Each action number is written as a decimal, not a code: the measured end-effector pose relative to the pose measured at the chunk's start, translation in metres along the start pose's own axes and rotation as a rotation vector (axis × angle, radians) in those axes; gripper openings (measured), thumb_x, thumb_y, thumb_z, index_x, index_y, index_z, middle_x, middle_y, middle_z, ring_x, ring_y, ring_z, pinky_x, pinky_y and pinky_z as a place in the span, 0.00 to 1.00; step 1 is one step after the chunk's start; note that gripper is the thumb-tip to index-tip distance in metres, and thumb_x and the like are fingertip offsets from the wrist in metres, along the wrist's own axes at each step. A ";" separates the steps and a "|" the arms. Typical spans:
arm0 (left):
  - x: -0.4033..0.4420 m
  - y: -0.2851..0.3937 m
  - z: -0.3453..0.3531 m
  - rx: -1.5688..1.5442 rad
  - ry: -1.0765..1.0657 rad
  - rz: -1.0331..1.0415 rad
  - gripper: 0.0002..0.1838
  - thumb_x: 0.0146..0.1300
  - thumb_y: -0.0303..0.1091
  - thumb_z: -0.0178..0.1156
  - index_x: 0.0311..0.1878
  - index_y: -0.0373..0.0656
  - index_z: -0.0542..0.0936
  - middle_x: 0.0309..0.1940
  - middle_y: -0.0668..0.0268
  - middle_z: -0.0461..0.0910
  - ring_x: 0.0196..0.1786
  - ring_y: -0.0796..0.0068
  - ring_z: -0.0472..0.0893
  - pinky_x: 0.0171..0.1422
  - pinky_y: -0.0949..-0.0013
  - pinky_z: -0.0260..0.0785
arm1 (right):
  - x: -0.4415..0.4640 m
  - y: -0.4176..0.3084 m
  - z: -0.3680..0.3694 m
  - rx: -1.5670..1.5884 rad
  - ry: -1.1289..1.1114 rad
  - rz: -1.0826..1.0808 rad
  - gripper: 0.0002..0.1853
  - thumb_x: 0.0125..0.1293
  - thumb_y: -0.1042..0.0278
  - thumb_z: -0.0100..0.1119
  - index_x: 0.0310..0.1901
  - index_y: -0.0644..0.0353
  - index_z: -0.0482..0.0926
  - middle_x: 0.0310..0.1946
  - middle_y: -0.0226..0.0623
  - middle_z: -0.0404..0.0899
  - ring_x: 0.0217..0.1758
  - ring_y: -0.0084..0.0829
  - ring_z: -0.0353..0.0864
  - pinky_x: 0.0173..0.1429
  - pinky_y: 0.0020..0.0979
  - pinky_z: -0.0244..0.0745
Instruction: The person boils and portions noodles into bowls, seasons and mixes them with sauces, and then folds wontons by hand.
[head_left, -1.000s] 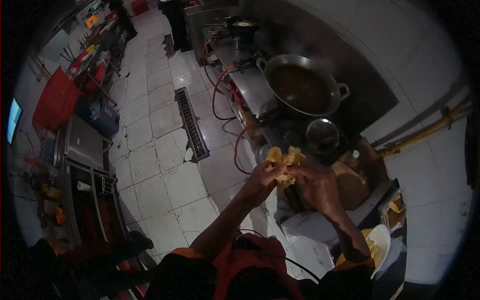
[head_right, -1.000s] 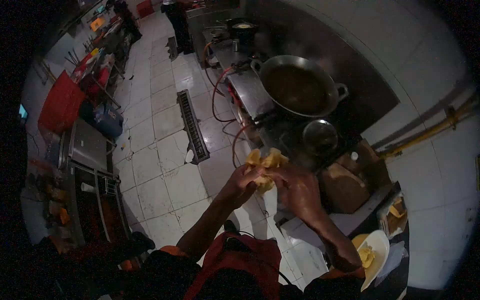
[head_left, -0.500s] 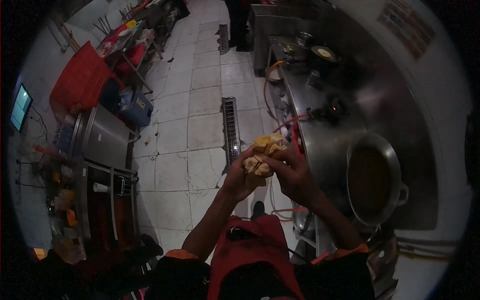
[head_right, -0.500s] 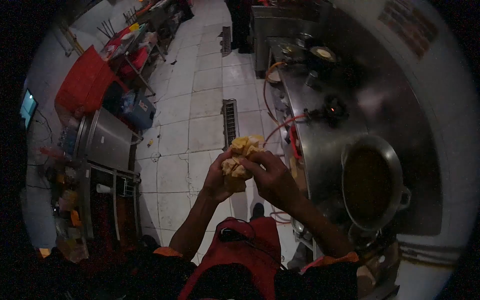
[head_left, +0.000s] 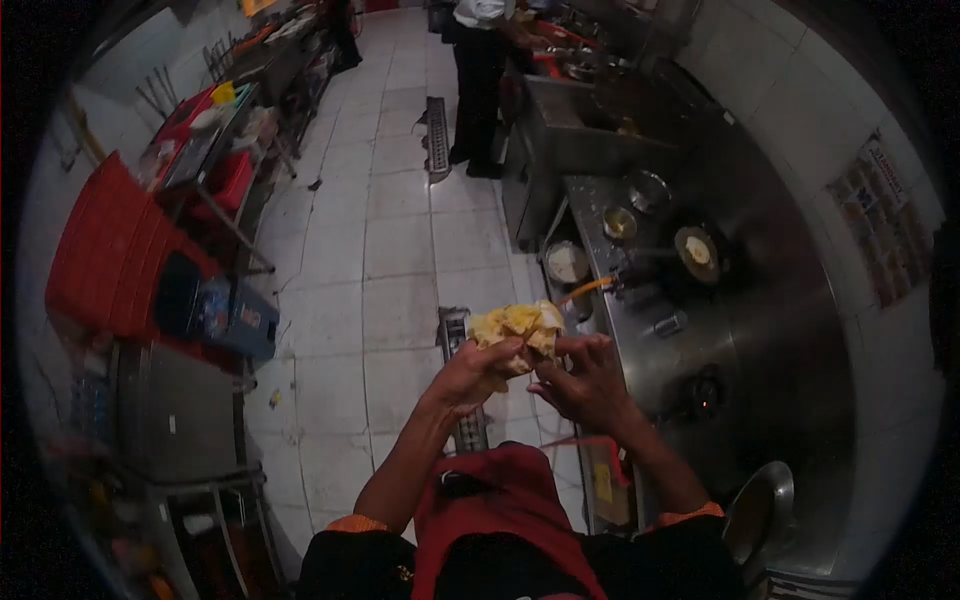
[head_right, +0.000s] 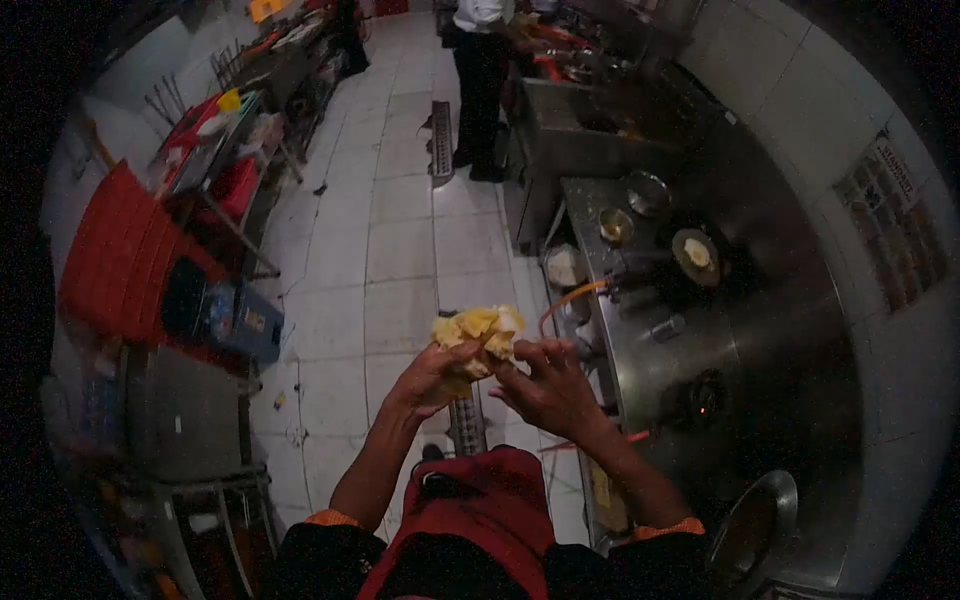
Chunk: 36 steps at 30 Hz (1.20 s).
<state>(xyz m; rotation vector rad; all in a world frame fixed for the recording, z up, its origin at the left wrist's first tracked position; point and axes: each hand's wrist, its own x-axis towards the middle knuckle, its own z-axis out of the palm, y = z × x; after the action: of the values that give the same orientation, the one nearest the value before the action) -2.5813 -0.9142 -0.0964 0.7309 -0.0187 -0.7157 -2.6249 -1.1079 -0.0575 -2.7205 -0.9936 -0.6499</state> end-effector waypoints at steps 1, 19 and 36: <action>0.028 0.023 -0.005 0.017 -0.036 -0.005 0.21 0.60 0.36 0.61 0.53 0.38 0.71 0.44 0.66 0.77 0.45 0.77 0.77 0.48 0.73 0.69 | 0.018 0.023 0.012 0.032 -0.006 0.025 0.28 0.47 0.55 0.69 0.54 0.42 0.76 0.40 0.32 0.63 0.45 0.34 0.62 0.49 0.38 0.58; 0.708 0.322 -0.129 0.640 -0.165 -0.344 0.14 0.62 0.33 0.58 0.47 0.33 0.76 0.39 0.63 0.80 0.36 0.76 0.80 0.38 0.77 0.72 | 0.212 0.447 0.187 0.756 0.474 1.028 0.23 0.61 0.69 0.58 0.57 0.64 0.70 0.36 0.31 0.69 0.38 0.24 0.68 0.46 0.25 0.65; 1.167 0.159 -0.146 1.857 -0.082 0.429 0.16 0.55 0.31 0.61 0.44 0.33 0.76 0.39 0.56 0.78 0.45 0.60 0.77 0.48 0.61 0.71 | 0.236 0.428 0.261 0.506 1.152 1.947 0.19 0.67 0.60 0.54 0.52 0.64 0.72 0.27 0.27 0.69 0.29 0.19 0.68 0.35 0.22 0.65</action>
<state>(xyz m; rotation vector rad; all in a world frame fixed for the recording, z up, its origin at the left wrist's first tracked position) -1.5568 -1.4470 -0.3702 2.3508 -0.9926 -0.1157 -2.0981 -1.2206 -0.1877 -1.2033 1.3452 -0.8804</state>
